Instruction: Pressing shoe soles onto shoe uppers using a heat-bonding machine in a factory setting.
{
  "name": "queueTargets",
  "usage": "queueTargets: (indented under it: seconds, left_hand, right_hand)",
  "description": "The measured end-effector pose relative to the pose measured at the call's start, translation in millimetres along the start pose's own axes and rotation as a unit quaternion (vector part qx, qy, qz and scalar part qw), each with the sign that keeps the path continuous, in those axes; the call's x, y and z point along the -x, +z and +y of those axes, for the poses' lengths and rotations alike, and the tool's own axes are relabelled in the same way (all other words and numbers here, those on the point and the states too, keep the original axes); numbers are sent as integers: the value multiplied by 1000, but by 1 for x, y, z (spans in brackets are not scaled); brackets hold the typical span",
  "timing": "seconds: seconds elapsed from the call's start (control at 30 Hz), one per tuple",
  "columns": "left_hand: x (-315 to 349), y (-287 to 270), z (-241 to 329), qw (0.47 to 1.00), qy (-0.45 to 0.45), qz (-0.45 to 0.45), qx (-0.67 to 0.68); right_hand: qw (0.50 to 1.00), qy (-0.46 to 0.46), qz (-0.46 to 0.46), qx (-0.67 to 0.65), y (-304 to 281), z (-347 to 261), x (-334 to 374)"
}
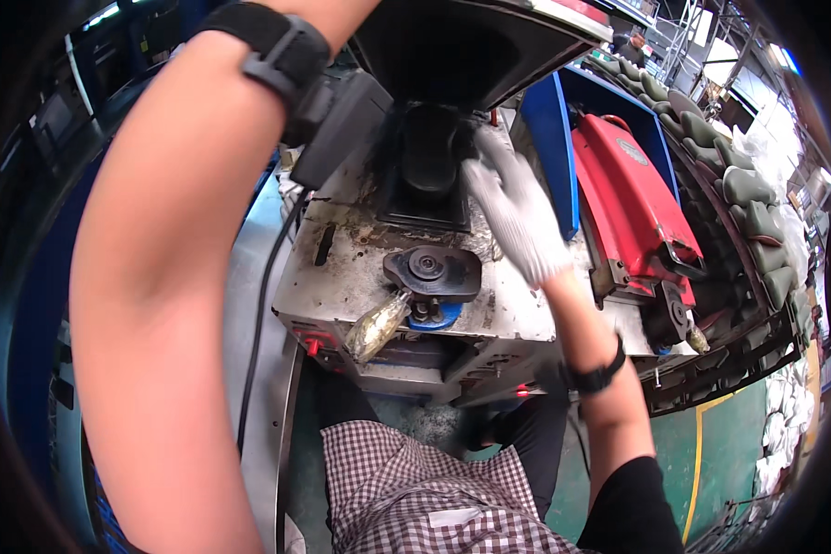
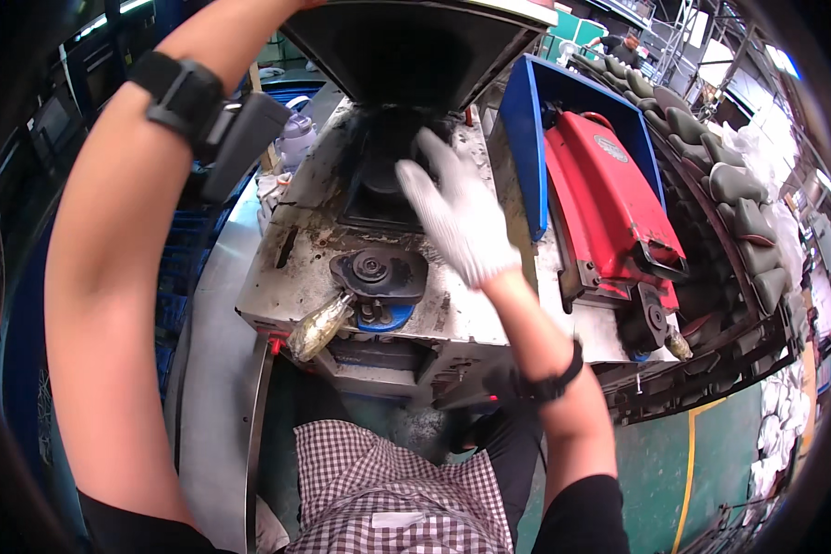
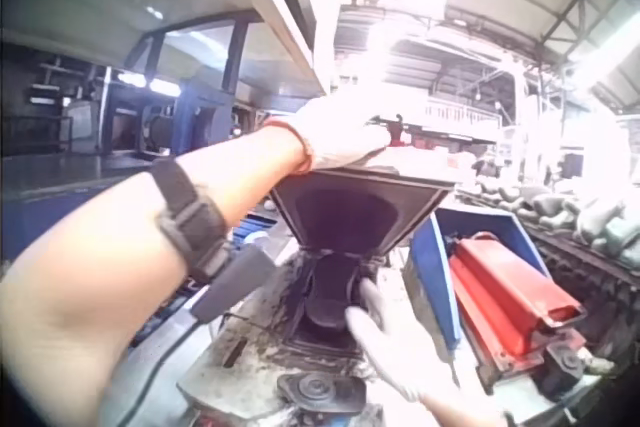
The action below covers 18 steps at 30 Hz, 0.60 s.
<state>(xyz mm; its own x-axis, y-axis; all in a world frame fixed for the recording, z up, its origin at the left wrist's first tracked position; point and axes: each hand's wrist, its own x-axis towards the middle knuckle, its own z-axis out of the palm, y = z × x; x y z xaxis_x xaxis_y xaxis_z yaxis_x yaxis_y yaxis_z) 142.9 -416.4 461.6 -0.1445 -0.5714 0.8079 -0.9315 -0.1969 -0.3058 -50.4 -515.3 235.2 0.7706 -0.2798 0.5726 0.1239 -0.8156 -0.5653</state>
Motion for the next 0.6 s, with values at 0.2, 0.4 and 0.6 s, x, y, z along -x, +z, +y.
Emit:
queueTargets:
  seconds: [0.2,0.4,0.6]
  left_hand:
    - [-28,-21,49,983,-133,-121,-43]
    - [-18,-32,62,917,-96,-374,100]
    - [63,20,97,781,-288,-491,258]
  right_hand:
    - [960,107,8,-259,1,-12,173]
    - [761,300,-140,-557,51,-25,220]
    - [504,285,-260,-773,85,-40,204]
